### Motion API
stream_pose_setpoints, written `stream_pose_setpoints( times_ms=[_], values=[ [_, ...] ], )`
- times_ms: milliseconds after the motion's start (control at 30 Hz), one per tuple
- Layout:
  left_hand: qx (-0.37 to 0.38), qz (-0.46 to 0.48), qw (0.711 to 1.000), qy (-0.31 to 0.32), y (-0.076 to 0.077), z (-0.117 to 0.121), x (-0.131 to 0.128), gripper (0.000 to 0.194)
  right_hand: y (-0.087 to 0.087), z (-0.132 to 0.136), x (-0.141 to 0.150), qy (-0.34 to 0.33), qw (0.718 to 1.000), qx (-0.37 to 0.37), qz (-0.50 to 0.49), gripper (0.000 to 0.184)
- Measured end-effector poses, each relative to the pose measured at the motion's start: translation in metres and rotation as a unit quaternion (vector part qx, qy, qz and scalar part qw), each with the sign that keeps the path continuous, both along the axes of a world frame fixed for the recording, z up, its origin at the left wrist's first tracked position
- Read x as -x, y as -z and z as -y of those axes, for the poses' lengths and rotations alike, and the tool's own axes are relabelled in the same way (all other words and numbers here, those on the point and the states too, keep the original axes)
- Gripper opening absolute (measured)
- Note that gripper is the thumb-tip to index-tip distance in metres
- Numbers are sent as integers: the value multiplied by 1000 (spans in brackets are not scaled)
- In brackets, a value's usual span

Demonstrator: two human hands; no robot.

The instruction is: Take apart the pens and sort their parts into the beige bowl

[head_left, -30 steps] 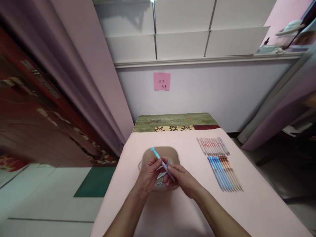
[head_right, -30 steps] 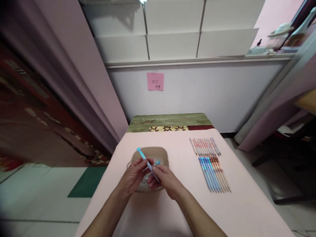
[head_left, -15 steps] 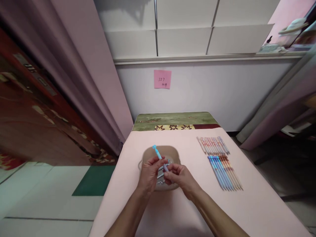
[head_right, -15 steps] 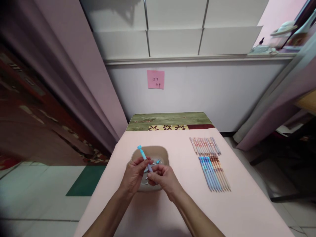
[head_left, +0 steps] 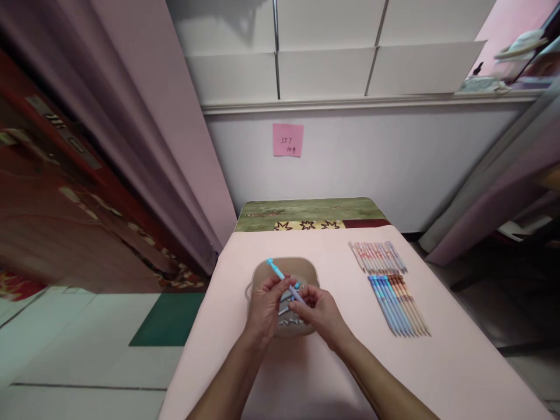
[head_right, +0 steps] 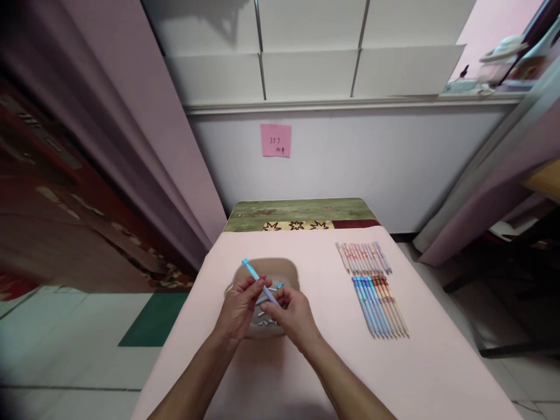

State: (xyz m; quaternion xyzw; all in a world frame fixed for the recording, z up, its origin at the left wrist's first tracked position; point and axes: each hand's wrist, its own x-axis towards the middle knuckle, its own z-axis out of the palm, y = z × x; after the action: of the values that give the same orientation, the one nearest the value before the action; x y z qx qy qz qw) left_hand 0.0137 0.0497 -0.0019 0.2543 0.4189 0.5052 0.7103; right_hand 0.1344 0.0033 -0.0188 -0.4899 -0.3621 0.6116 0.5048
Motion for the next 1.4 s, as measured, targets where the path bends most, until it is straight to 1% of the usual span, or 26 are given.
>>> stream_pose_setpoints(
  times_ms=[167, 267, 333, 400, 467, 500, 567, 600, 633, 667, 700, 767, 800, 833, 867, 900, 933, 1000, 1033, 1067, 1100, 1233, 1400],
  values=[
    [-2, 10, 1000, 4, -3, 1, 1, 26, 0, 1, 0, -47, 996, 57, -44, 56],
    [-4, 7, 1000, 1, -2, 1, 1, 26, 4, 0, 0, -25, 998, 44, -37, 46],
    [-6, 5, 1000, -10, 0, -1, 2, 26, 7, 0, 0, -3, 1000, 15, -10, 39],
    [-12, -1, 999, -33, 4, -5, 5, 26, 8, 0, -1, 30, 998, -22, 48, 35],
    [-23, -25, 998, -46, 8, -10, 9, 25, 6, 1, -4, 64, 987, -55, 137, 31],
    [-30, -53, 997, -41, 10, -11, 12, 25, 5, 2, -7, 74, 977, -67, 190, 28],
    [-67, -154, 986, -3, 12, -13, 18, 26, 2, 3, -14, 71, 944, -83, 310, 19],
    [-96, -225, 969, 20, 12, -13, 22, 26, 1, 4, -19, 63, 921, -88, 374, 15],
    [-131, -303, 943, 38, 12, -12, 26, 26, 0, 4, -23, 54, 895, -89, 433, 12],
    [-167, -385, 906, 50, 11, -10, 29, 25, 0, 4, -27, 46, 869, -88, 485, 9],
    [-199, -469, 859, 59, 10, -8, 33, 22, 0, 3, -31, 38, 845, -84, 527, 6],
    [-234, -621, 744, 78, 8, -4, 38, 14, 1, 2, -36, 27, 809, -80, 582, 4],
    [-247, -678, 686, 91, 7, -2, 40, 9, 1, 2, -37, 24, 798, -81, 597, 6],
    [-262, -719, 635, 107, 6, -1, 41, 6, 0, 1, -37, 23, 791, -85, 606, 8],
    [-278, -744, 595, 120, 5, 1, 42, 5, -1, 1, -36, 21, 787, -90, 610, 10],
    [-295, -758, 567, 127, 4, 2, 43, 5, -3, 1, -35, 20, 786, -96, 611, 11],
    [-311, -766, 548, 128, 3, 2, 43, 6, -5, 1, -33, 21, 784, -102, 612, 11],
    [-333, -775, 524, 120, 0, 3, 44, 8, -10, 2, -30, 30, 778, -114, 617, 11],
    [-342, -774, 520, 115, -2, 3, 45, 8, -12, 2, -29, 38, 775, -120, 620, 11],
    [-353, -768, 523, 111, -5, 2, 45, 8, -13, 3, -28, 49, 772, -126, 621, 12],
    [-365, -756, 532, 107, -7, 2, 46, 9, -14, 3, -27, 60, 770, -134, 620, 12],
    [-400, -698, 589, 73, -16, 2, 49, 9, -14, 3, -26, 99, 779, -165, 597, 13],
    [-426, -651, 627, 35, -21, 4, 48, 15, -12, 1, -23, 111, 782, -189, 584, 16]
  ],
)
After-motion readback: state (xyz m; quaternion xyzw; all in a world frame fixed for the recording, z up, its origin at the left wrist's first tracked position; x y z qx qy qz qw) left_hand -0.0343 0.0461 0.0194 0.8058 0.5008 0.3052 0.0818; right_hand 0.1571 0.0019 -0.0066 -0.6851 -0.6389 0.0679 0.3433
